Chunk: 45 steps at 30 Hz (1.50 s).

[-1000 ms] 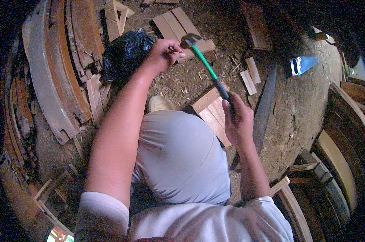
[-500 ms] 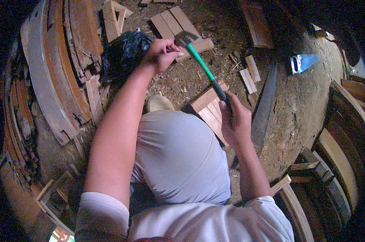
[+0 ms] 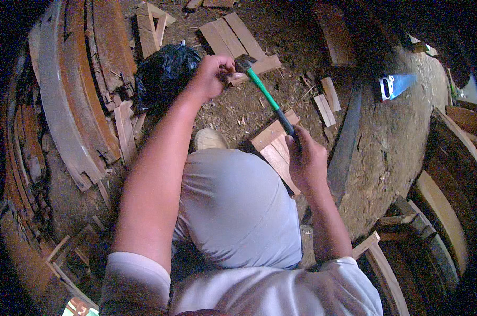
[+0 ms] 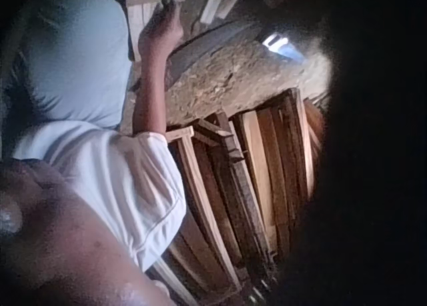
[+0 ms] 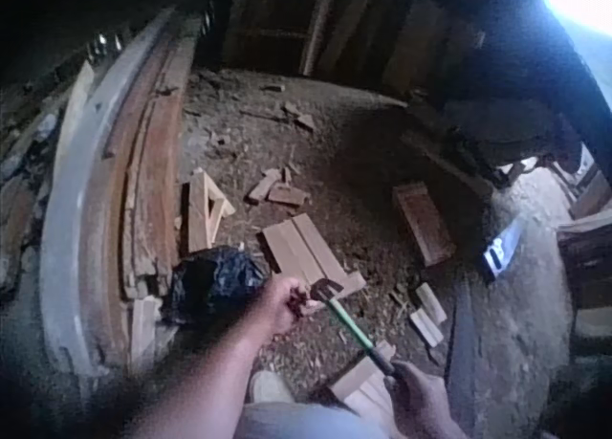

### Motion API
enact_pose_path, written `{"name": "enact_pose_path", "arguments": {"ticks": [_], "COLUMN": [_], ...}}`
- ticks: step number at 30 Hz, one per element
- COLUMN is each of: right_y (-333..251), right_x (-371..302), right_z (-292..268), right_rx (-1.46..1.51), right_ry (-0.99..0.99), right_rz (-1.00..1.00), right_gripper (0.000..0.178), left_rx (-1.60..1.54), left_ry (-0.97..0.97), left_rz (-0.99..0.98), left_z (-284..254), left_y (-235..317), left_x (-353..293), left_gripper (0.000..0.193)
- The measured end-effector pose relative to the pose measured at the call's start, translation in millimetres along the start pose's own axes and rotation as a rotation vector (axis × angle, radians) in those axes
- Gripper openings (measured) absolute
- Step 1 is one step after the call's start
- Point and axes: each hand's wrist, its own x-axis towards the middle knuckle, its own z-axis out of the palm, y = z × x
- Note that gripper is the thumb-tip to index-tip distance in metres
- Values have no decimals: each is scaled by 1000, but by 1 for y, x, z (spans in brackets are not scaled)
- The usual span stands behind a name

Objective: The person sits on the floor and uses a hammer to drive nails into small wooden planks, assembling them into a small rectangular frame. The person repeatedly picks up planks, aligns them, and hammers nails to secure the joints.

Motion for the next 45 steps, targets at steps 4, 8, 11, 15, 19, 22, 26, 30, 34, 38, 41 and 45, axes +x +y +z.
{"name": "enact_pose_path", "arguments": {"ticks": [4,8,11,15,19,22,26,30,34,38,41,45], "right_y": [-16,-8,-5,-18,-8,3,-12,-9,4,15,24,38], "right_x": [-3,-1,2,-3,-1,1,-6,-6,0,-19,-31,-42], "right_z": [-12,0,0,-13,-1,6,-11,-1,3,1,5,10], "right_rx": [48,68,-6,90,46,4,3,13,-5,238,450,564], "right_ry": [63,16,13,57,-2,-32,46,50,-8,87,119,124], "right_rz": [-27,-26,-38,-27,7,-10,-78,-63,-25,75,175,305], "right_gripper": [23,21,20,22,23,23,22,22,21,21,24,24], "left_rx": [36,41,56,100,-161,-393,91,-21,-67,29,44,172], "left_ry": [-6,-15,-40,15,35,33,-26,-5,-31,-24,-14,-24], "left_rz": [-156,-154,-74,-191,-245,-358,-231,-173,-108,-135,-234,-186], "left_z": [-2,2,-2,0,0,-1,-1,1,-3,-2,-2,-6], "left_y": [6,2,-5,0,-2,-7,12,-4,-16,8,13,17], "left_x": [1,1,0,1,1,4,-1,0,2,-1,-1,-3], "left_gripper": [8,7,7,8,13,17,11,10,10,10,15,16]}}
